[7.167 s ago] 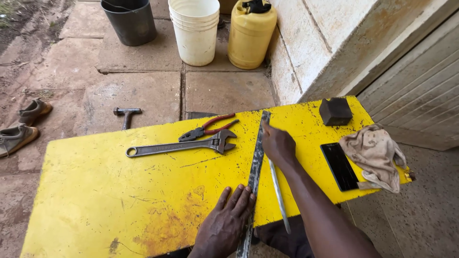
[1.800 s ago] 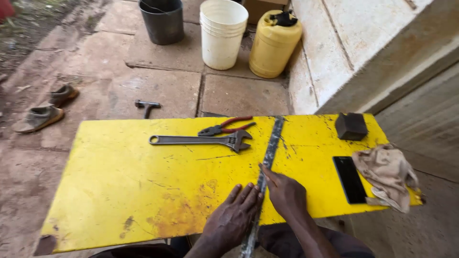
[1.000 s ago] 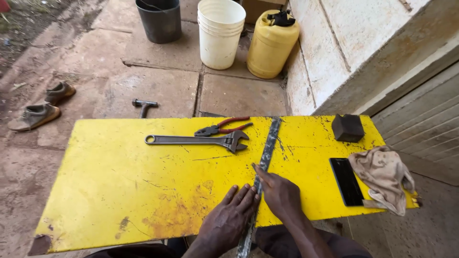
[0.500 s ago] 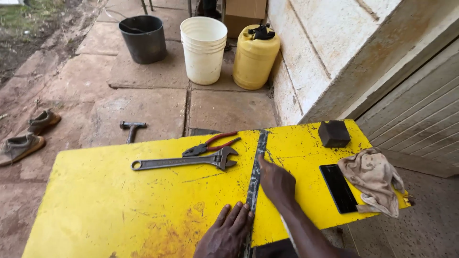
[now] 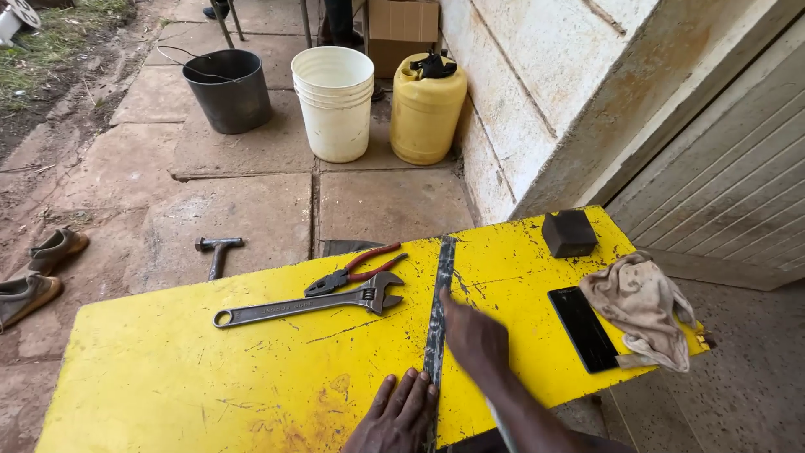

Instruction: The person files a long metal bar on a yellow workbench using a metal file. They hold the bar with one hand and move the file back and forth along its length, occasionally repositioning the bar to work on different sections.

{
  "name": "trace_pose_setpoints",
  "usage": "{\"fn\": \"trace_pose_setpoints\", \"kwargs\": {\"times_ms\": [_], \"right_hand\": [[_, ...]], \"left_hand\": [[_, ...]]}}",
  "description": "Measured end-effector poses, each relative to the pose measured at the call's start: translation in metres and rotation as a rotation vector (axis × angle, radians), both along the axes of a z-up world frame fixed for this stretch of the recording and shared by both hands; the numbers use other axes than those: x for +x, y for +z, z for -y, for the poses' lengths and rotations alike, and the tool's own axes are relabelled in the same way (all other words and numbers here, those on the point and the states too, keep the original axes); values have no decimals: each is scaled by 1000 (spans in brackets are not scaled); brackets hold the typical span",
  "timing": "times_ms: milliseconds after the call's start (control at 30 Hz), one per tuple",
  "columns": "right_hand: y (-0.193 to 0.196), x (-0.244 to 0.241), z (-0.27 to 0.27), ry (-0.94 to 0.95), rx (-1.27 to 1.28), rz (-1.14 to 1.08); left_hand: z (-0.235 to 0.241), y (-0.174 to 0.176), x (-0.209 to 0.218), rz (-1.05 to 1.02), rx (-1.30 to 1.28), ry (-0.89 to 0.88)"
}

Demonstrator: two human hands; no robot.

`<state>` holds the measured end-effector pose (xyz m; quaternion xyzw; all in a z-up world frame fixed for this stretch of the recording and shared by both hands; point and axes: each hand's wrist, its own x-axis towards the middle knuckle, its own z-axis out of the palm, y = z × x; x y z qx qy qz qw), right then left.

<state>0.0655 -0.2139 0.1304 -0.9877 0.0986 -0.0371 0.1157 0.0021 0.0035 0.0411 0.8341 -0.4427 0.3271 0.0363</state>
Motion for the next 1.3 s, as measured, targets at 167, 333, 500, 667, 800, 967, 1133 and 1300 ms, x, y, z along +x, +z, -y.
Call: {"fn": "trace_pose_setpoints", "kwargs": {"times_ms": [167, 333, 500, 667, 800, 967, 1133, 1300], "right_hand": [[18, 87, 35, -81, 142, -85], [26, -15, -15, -81, 159, -216], [7, 24, -4, -73, 41, 7], [24, 86, 20, -220, 139, -56], [25, -27, -30, -64, 105, -211], [12, 0, -22, -133, 47, -161], [3, 88, 30, -248, 94, 71], [22, -45, -42, -52, 133, -225]], "left_hand": [[-4, -4, -1, 12, 32, -1], [0, -8, 1, -26, 6, -4], [-7, 24, -2, -42, 15, -27], [-8, 11, -3, -33, 30, -19], [-4, 5, -7, -155, 26, -51], [-7, 15, -12, -276, 46, -99], [-8, 17, -9, -139, 3, -40], [-6, 4, -9, -271, 49, -97]]}}
